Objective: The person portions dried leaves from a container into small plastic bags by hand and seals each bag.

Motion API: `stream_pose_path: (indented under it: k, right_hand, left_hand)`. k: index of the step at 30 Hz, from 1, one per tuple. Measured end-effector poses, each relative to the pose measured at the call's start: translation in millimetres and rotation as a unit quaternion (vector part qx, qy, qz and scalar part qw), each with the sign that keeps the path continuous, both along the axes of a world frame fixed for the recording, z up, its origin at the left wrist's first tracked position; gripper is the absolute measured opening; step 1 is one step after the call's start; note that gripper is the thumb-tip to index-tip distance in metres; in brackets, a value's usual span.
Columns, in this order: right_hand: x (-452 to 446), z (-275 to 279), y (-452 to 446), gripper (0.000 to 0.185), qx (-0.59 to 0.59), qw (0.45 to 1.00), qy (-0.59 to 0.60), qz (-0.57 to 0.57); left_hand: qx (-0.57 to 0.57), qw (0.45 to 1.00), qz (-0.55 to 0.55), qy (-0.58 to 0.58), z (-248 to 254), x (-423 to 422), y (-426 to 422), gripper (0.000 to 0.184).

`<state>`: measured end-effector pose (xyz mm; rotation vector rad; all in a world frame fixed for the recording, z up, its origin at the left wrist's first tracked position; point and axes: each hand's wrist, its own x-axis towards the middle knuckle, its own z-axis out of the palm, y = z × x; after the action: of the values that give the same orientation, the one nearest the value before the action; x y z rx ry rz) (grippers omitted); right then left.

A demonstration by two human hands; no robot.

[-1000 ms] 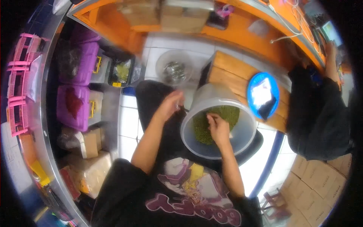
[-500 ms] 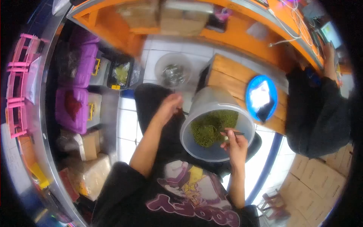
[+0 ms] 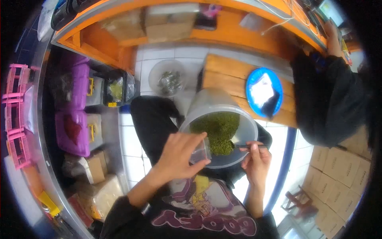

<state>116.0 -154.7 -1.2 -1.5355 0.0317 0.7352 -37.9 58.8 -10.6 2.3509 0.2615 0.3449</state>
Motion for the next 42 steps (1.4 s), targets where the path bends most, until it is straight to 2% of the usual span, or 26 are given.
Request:
stream_pose_path:
  k: [4,7,10,12,13,14,15,16,17,18,19,20,21,22,23,24,25,26,28,30,32,35,37,38,40,42]
  right_hand:
    - [-4.9,14.2,2.8,0.024,-0.028,0.999,-0.025,0.017]
    - [-9.9,21.3,2.7,0.013,0.034,0.988,-0.044,0.147]
    - [0.5,20.9,-14.3,0.014,0.083,0.986,-0.099,0.107]
    - [13.6,13.8,-25.6,0.014,0.193,0.974,-0.119,0.016]
    - [19.9,14.6,-29.4,0.014,0.169,0.976,-0.135,0.006]
    - [24.4,15.0,-30.7,0.014,0.146,0.977,-0.153,-0.002]
    - [24.8,16.0,-27.4,0.013,0.048,0.985,-0.166,0.023]
    - [22.6,18.2,-22.0,0.014,-0.050,0.988,-0.130,0.061]
    - [20.5,17.1,-13.4,0.016,-0.097,0.978,-0.132,0.129]
    - [17.4,15.9,-5.3,0.019,-0.144,0.960,-0.135,0.198]
    - [11.9,15.0,0.7,0.019,-0.141,0.960,-0.138,0.197]
    - [7.1,13.6,8.0,0.023,-0.158,0.945,-0.210,0.196]
    - [2.6,12.9,15.2,0.027,-0.175,0.924,-0.279,0.195]
    - [-0.3,15.2,21.2,0.027,-0.173,0.925,-0.278,0.195]
    - [-3.1,21.7,25.7,0.028,-0.157,0.900,-0.343,0.217]
    - [-6.2,26.8,30.2,0.030,-0.143,0.871,-0.409,0.233]
    - [-10.9,29.9,36.8,0.029,-0.172,0.847,-0.432,0.258]
    - [-16.7,27.4,41.7,0.024,-0.168,0.833,-0.463,0.250]
    - [-21.1,11.6,39.2,0.021,-0.203,0.808,-0.475,0.281]
    - [-15.5,3.5,34.8,0.021,-0.240,0.793,-0.490,0.271]
    - [-10.8,-0.7,29.4,0.021,-0.265,0.776,-0.502,0.275]
    - [-4.6,-3.3,21.9,0.021,-0.285,0.760,-0.505,0.295]
    - [-5.9,1.8,18.3,0.018,-0.272,0.786,-0.476,0.287]
    - [-6.2,0.7,15.5,0.018,-0.270,0.787,-0.476,0.286]
    - [-1.9,-0.5,10.7,0.013,-0.228,0.823,-0.427,0.296]
    - [0.7,1.0,10.0,0.012,-0.202,0.834,-0.425,0.289]
  left_hand:
    - [-0.032,0.998,-0.008,-0.059,-8.1,21.1,-19.4,0.070]
    - [-0.021,0.997,-0.006,-0.069,-20.0,32.2,-29.4,0.070]
    - [-0.037,0.996,0.012,-0.086,-33.8,33.6,-29.5,0.067]
    - [-0.167,0.970,0.050,-0.171,-42.4,22.7,-34.1,0.065]
    - [-0.292,0.949,0.058,-0.106,-46.6,20.2,-37.4,0.065]
    - [-0.289,0.950,0.059,-0.104,-49.5,18.1,-39.0,0.065]
    - [-0.446,0.885,0.061,-0.117,-47.8,21.3,-36.6,0.066]
    - [-0.592,0.794,0.058,-0.123,-46.6,22.8,-35.0,0.067]
    - [-0.659,0.744,0.039,-0.098,-51.5,23.3,-30.3,0.065]
    - [-0.659,0.745,0.038,-0.097,-54.5,22.3,-30.1,0.065]
    - [-0.722,0.686,0.032,-0.084,-56.7,23.0,-28.4,0.062]
    - [-0.779,0.622,0.025,-0.072,-57.3,24.9,-25.0,0.059]
    - [-0.777,0.625,0.024,-0.075,-53.2,27.4,-24.5,0.059]
    - [-0.618,0.784,0.035,-0.047,-46.9,29.5,-28.0,0.059]
    - [-0.430,0.902,0.041,-0.016,-42.9,28.8,-31.8,0.061]
    - [-0.428,0.903,0.033,-0.015,-43.2,28.0,-33.4,0.061]
    - [-0.280,0.959,0.021,-0.023,-45.2,29.8,-35.3,0.063]
    - [-0.127,0.991,0.005,-0.037,-47.9,32.3,-38.3,0.066]
    - [-0.142,0.989,-0.021,-0.014,-47.7,34.6,-42.4,0.072]
    - [0.002,0.997,0.067,-0.034,-28.5,40.5,-44.0,0.070]
    - [-0.003,0.998,0.066,-0.020,-39.1,26.0,-42.5,0.073]
    - [-0.173,0.984,0.016,0.021,-42.7,15.8,-35.8,0.071]
    - [-0.191,0.981,0.023,0.007,-24.6,25.3,-34.1,0.070]
    - [-0.216,0.976,0.027,0.001,-25.3,26.8,-34.1,0.064]
    - [-0.266,0.963,0.035,-0.014,-27.0,30.5,-33.6,0.051]
    - [-0.285,0.957,-0.013,0.061,-39.0,23.8,-26.8,0.028]
